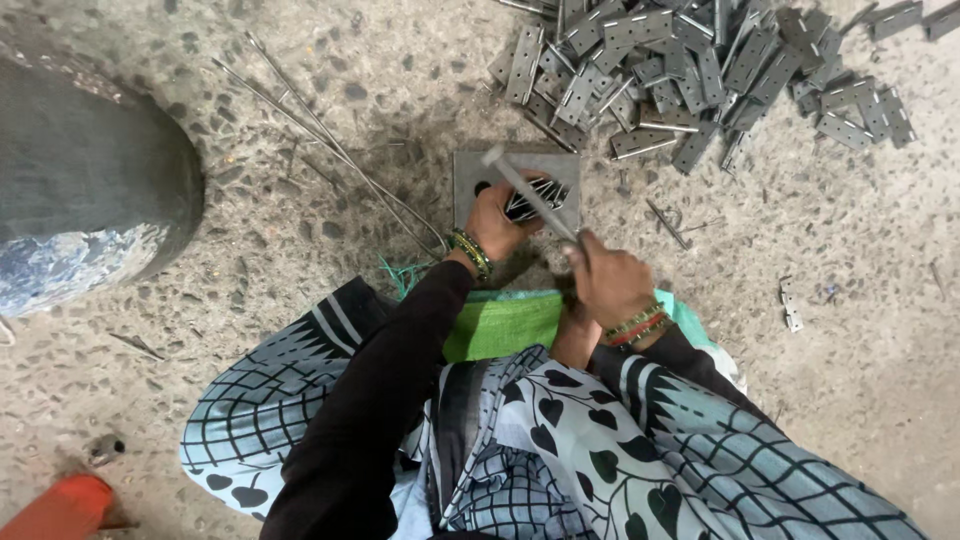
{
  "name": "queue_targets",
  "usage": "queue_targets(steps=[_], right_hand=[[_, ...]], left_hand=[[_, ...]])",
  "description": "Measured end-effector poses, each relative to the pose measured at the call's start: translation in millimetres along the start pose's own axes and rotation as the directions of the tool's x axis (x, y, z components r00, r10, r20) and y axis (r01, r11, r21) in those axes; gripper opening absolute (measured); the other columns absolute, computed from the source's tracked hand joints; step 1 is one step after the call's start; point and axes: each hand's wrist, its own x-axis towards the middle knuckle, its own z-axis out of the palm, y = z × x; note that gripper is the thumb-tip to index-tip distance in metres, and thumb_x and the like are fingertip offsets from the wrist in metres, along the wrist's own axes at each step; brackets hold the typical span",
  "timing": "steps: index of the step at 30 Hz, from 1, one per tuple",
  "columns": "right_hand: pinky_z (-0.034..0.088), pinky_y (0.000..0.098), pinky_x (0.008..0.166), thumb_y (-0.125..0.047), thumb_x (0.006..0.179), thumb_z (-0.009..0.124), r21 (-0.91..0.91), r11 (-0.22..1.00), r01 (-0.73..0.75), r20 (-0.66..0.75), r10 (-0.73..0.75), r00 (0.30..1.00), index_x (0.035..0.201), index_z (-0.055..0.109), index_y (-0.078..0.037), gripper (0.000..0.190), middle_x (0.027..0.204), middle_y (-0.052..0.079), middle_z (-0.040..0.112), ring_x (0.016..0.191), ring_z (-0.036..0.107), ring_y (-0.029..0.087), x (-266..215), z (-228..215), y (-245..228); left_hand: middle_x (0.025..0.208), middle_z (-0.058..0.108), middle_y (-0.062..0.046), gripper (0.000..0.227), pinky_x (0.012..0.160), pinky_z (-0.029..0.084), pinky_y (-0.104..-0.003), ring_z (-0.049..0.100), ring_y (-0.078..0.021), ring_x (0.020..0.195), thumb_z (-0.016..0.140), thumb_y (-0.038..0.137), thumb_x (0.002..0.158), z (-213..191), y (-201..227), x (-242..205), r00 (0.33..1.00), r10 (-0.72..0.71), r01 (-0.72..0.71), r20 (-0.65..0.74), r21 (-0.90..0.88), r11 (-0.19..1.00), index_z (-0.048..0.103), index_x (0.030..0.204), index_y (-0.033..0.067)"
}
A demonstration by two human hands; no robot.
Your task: The person sits on the floor and assembles metal hinge components by inserting pins into a metal block and striking them with a hammer. The person repeatedly picks up hinge parts, aligns them, and hammers the pins into place, then places the finished units into a nearby bucket.
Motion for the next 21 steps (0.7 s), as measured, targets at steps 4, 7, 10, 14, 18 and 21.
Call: queue_targets(steps=[4, 7, 10, 14, 18, 21], right_hand=[[0.049, 0.0457, 0.050, -0.034, 0.107, 0.052, -0.061, 0.996, -0.058, 0.146, 0.067, 0.987, 0.108, 0.069, -0.002, 0.036, 0.062, 0.015, 0.062, 0.053, 0.062, 0.033, -0.7, -3.9, -8.1], [0.050, 0.0433, 0.053, -0.035, 0.110, 0.048, 0.162, 0.985, -0.062, 0.033, 0.057, 0.998, 0.105, 0.066, -0.002, 0.038, 0.062, 0.013, 0.059, 0.055, 0.064, 0.028, -4.8, -35.9, -11.8], [0.048, 0.0400, 0.055, -0.038, 0.115, 0.044, 0.282, 0.949, 0.145, -0.184, -0.095, 0.978, 0.113, 0.060, 0.003, 0.044, 0.068, 0.013, 0.059, 0.057, 0.062, 0.025, -7.6, -37.1, -14.9], [0.048, 0.0409, 0.049, -0.041, 0.103, 0.041, -0.131, 0.971, -0.198, 0.088, 0.211, 0.974, 0.119, 0.067, -0.004, 0.048, 0.059, 0.013, 0.063, 0.049, 0.062, 0.028, 2.1, -4.2, 4.1], [0.052, 0.0447, 0.070, -0.045, 0.110, 0.042, 0.211, 0.942, -0.263, 0.154, 0.233, 0.960, 0.110, 0.067, 0.003, 0.054, 0.077, 0.020, 0.065, 0.075, 0.066, 0.036, 3.9, 13.4, 36.9], [0.052, 0.0476, 0.073, -0.049, 0.109, 0.041, 0.137, 0.873, -0.468, 0.190, 0.440, 0.877, 0.098, 0.068, 0.000, 0.057, 0.075, 0.021, 0.065, 0.075, 0.066, 0.040, 3.1, 9.6, 58.3]], left_hand=[[0.123, 0.073, -0.010, 0.058, 0.092, 0.057, -0.036, 0.071, -0.0197, 0.108, 0.087, 0.012, 0.075, -1.8, 2.0, 1.0, 0.993, 0.121, -0.121, -0.008, 0.036, 0.992, 0.065, 0.128, 0.0117], [0.123, 0.073, -0.009, 0.056, 0.096, 0.056, -0.034, 0.071, -0.0190, 0.111, 0.085, 0.010, 0.079, 4.2, 4.1, 5.2, 0.990, 0.142, -0.143, -0.022, -0.069, 0.987, 0.063, 0.130, 0.0112], [0.120, 0.074, -0.008, 0.053, 0.098, 0.057, -0.033, 0.072, -0.0177, 0.112, 0.083, 0.010, 0.083, 0.3, -0.9, -4.1, 0.986, 0.164, -0.166, -0.024, -0.118, 0.979, 0.063, 0.131, 0.0103], [0.110, 0.076, -0.007, 0.054, 0.090, 0.057, -0.031, 0.073, -0.0157, 0.101, 0.082, 0.009, 0.078, -0.3, -5.6, -1.1, 0.996, 0.083, -0.084, -0.027, -0.042, 0.996, 0.063, 0.129, 0.0083], [0.107, 0.077, -0.007, 0.050, 0.088, 0.058, -0.030, 0.074, -0.0145, 0.098, 0.085, 0.011, 0.082, 1.9, -19.7, 3.4, 0.997, 0.030, -0.037, -0.067, -0.107, 0.994, 0.064, 0.128, 0.0069], [0.111, 0.078, -0.006, 0.047, 0.090, 0.059, -0.030, 0.074, -0.0150, 0.101, 0.086, 0.011, 0.083, 14.1, -33.4, 5.9, 0.989, -0.004, -0.032, -0.149, -0.239, 0.970, 0.067, 0.125, 0.0054]])
